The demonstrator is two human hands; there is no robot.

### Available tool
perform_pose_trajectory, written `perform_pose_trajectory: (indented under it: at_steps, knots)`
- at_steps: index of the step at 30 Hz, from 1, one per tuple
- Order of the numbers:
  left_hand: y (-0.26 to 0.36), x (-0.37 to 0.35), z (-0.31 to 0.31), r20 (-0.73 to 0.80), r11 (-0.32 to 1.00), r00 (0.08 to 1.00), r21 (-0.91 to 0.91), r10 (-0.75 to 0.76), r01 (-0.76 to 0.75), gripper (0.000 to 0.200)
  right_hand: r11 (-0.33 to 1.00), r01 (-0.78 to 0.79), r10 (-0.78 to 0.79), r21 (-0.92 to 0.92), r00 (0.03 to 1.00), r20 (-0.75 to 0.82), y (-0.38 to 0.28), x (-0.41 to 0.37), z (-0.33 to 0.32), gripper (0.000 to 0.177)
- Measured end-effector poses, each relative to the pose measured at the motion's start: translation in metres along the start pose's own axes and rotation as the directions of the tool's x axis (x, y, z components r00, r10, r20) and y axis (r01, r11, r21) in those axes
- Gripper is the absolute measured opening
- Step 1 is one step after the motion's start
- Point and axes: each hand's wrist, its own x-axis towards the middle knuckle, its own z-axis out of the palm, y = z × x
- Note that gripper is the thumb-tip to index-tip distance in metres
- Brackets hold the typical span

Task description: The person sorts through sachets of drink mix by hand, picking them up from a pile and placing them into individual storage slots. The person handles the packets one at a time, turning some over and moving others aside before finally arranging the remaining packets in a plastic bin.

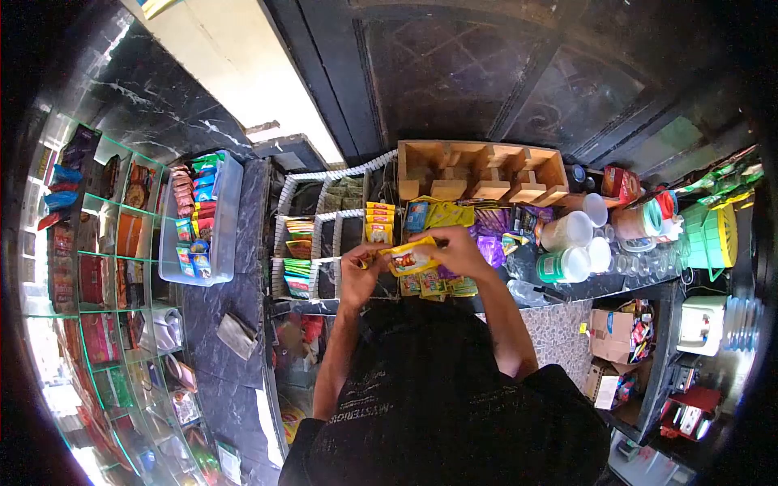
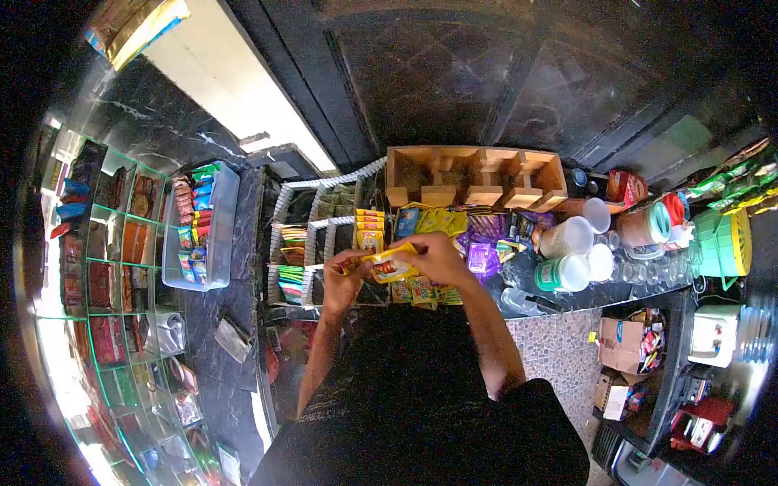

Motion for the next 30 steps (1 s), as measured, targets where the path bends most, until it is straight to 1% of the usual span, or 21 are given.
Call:
perform_pose_trajectory:
  at_steps: [1,2,3,5,6,7,8,9,11,12,13,15,17,19,20,21,23,27,28,29,30]
  knots:
    - [0.001,-0.001,0.002,-0.019,0.998,1.0,-0.068,-0.021,0.019,0.018,0.978,-0.116,0.128,0.171,0.99,-0.064,0.005,-0.001,0.001,0.022]
    - [0.0,-0.001,0.005,-0.023,0.997,1.0,-0.07,-0.021,0.019,0.018,0.963,-0.034,0.079,0.267,0.984,-0.158,0.012,-0.001,0.004,0.023]
    - [-0.001,0.001,0.009,-0.026,0.995,0.999,-0.095,-0.029,0.027,0.018,0.963,-0.035,0.079,0.266,0.984,-0.157,0.018,0.0,0.008,0.023]
    - [0.0,0.002,0.015,-0.023,0.992,0.999,-0.121,-0.035,0.032,0.019,0.957,0.107,0.021,0.268,0.899,-0.437,0.022,0.003,0.017,0.025]
    - [0.0,0.003,0.018,-0.072,0.979,0.996,-0.198,-0.054,0.039,0.019,0.958,0.108,0.021,0.266,0.897,-0.442,0.02,0.003,0.018,0.025]
    - [0.001,0.004,0.021,-0.118,0.961,0.99,-0.273,-0.078,0.043,0.019,0.988,0.127,-0.078,0.092,0.907,-0.414,0.017,0.002,0.018,0.026]
    - [0.004,0.008,0.021,-0.072,0.927,0.995,-0.374,-0.07,0.038,0.029,0.985,0.15,-0.17,-0.082,0.914,-0.368,0.015,0.001,0.017,0.027]
    - [0.006,0.007,0.021,-0.067,0.927,0.995,-0.373,-0.069,0.039,0.029,0.985,0.15,-0.17,-0.082,0.912,-0.373,0.018,0.001,0.016,0.027]
    - [0.018,0.004,0.02,-0.08,0.818,0.975,-0.561,-0.21,0.13,0.032,0.995,0.017,0.015,0.095,0.946,-0.325,0.023,0.002,0.015,0.026]
    - [0.004,0.009,0.007,-0.017,0.795,0.961,-0.565,-0.277,0.219,0.031,0.986,0.09,-0.025,0.137,0.907,-0.42,0.024,0.004,0.015,0.034]
    - [0.001,0.008,0.0,-0.02,0.796,0.961,-0.565,-0.276,0.216,0.031,0.986,0.092,-0.026,0.138,0.908,-0.417,0.024,0.007,0.013,0.034]
    - [0.002,0.009,-0.007,0.129,0.524,0.952,-0.81,-0.279,0.264,0.028,0.938,0.186,0.032,0.291,0.792,-0.609,0.016,0.011,0.008,0.033]
    - [0.0,0.007,-0.01,0.153,0.528,0.959,-0.809,-0.237,0.26,0.033,0.94,0.177,0.036,0.292,0.8,-0.599,0.006,0.004,0.0,0.036]
    - [0.009,0.003,-0.009,0.218,0.332,0.945,-0.897,-0.243,0.292,0.034,0.985,0.067,0.004,0.16,0.912,-0.409,0.0,-0.001,-0.006,0.037]
    - [0.012,0.003,-0.007,0.213,0.367,0.952,-0.886,-0.218,0.282,0.035,0.97,0.149,-0.066,0.194,0.922,-0.382,0.0,0.001,0.0,0.035]
    - [0.015,0.003,-0.005,0.212,0.366,0.953,-0.887,-0.217,0.281,0.035,0.97,0.149,-0.066,0.193,0.922,-0.381,-0.001,0.002,0.005,0.035]
    - [0.024,0.003,-0.001,0.188,0.357,0.941,-0.89,-0.28,0.284,0.037,0.954,0.173,-0.098,0.244,0.951,-0.293,-0.005,0.002,0.016,0.032]
    - [0.012,0.006,-0.004,0.212,0.376,0.929,-0.869,-0.304,0.321,0.044,0.973,0.117,-0.075,0.199,0.975,-0.208,-0.013,0.003,0.031,0.029]
    - [0.012,0.006,-0.001,0.227,0.386,0.898,-0.843,-0.376,0.375,0.047,0.973,0.115,-0.072,0.2,0.975,-0.208,-0.014,0.003,0.036,0.029]
    - [0.012,0.006,0.002,0.242,0.39,0.862,-0.814,-0.446,0.43,0.051,0.991,0.129,-0.119,0.037,0.971,-0.207,-0.014,0.003,0.043,0.031]
    - [0.007,0.007,0.003,0.325,0.395,0.851,-0.778,-0.412,0.488,0.054,0.982,0.141,-0.164,-0.127,0.967,-0.197,-0.014,0.002,0.049,0.033]
